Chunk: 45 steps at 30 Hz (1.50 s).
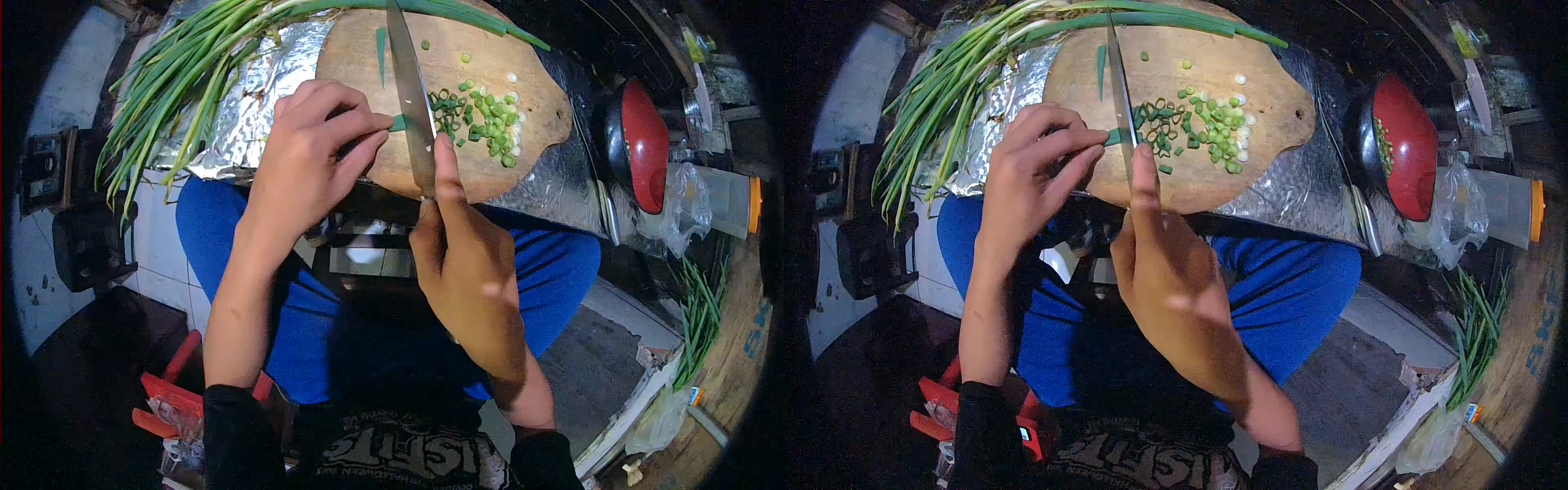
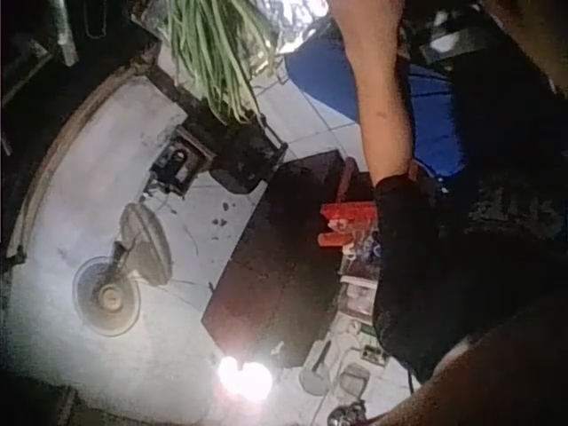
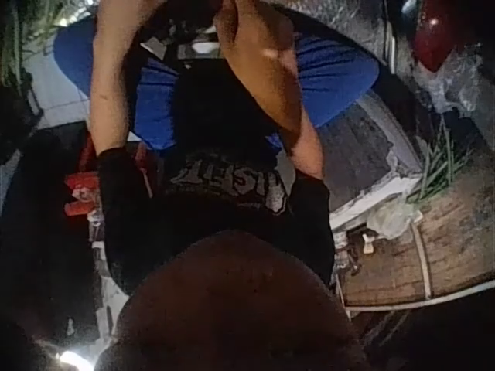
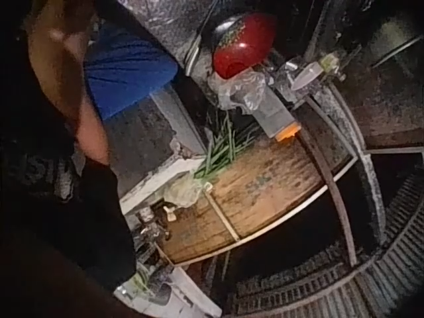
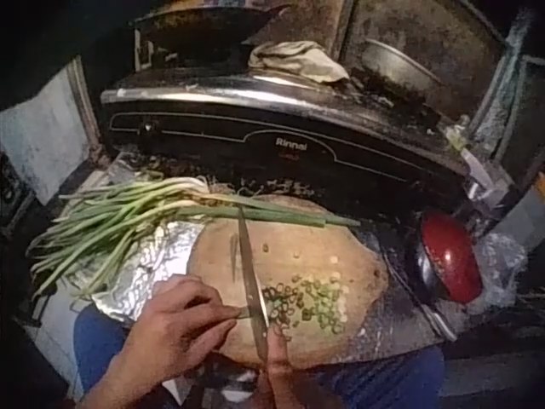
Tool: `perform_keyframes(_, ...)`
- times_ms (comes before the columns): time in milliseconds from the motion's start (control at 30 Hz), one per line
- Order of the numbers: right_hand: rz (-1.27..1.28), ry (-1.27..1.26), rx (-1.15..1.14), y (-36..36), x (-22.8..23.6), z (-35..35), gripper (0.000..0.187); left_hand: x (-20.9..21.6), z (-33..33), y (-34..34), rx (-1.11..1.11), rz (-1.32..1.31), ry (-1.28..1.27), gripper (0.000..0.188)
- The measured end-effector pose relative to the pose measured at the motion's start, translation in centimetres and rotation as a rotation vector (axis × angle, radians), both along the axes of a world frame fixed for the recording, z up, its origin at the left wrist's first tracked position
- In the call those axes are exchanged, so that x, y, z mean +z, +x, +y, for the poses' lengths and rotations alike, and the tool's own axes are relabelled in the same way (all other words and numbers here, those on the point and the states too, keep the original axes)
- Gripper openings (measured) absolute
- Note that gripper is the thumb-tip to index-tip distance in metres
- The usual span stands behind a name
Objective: Chopping green onions on a wooden cutting board with a knife.
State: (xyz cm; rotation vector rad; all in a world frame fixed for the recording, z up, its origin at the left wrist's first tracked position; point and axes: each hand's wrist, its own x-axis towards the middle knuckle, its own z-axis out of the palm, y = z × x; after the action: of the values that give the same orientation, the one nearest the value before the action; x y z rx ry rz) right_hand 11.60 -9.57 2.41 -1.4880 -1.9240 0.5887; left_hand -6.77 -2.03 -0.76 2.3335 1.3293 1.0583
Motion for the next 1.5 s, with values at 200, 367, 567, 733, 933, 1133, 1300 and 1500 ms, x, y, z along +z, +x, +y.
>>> perform_keyframes(200, -0.053, -0.066, 0.021, -0.1, 0.4, 0.3, 0.065, -0.4, 0.1, -0.1, -0.019, -0.004, -0.01, 0.015)
perform_keyframes(367, -0.13, -0.236, -0.014, -1.5, 0.9, 1.3, 0.069, -0.4, 0.2, -0.5, -0.049, -0.013, -0.012, 0.013)
perform_keyframes(567, -0.057, -0.23, -0.086, -1.2, 0.2, 1.3, 0.066, 0.2, -0.1, 0.0, 0.012, -0.004, 0.0, 0.017)
perform_keyframes(733, -0.095, -0.253, -0.174, -0.2, 1.3, 0.4, 0.061, 0.1, -0.2, 0.5, 0.047, 0.021, 0.092, 0.018)
perform_keyframes(933, 0.013, -0.114, -0.05, 0.0, 0.8, 0.2, 0.06, -0.3, -0.3, 0.3, 0.014, 0.015, 0.046, 0.018)
perform_keyframes(1133, -0.026, -0.156, -0.048, -0.7, 1.0, 0.2, 0.06, 0.1, -0.3, 0.3, -0.017, 0.029, 0.034, 0.017)
perform_keyframes(1300, -0.2, -0.072, -0.046, -1.2, 1.0, 0.0, 0.059, 0.0, -0.2, 0.3, -0.041, 0.011, 0.025, 0.018)
perform_keyframes(1500, -0.131, -0.2, -0.067, -2.1, 0.8, 0.8, 0.059, 0.2, -0.4, 0.1, -0.048, 0.037, 0.0, 0.019)
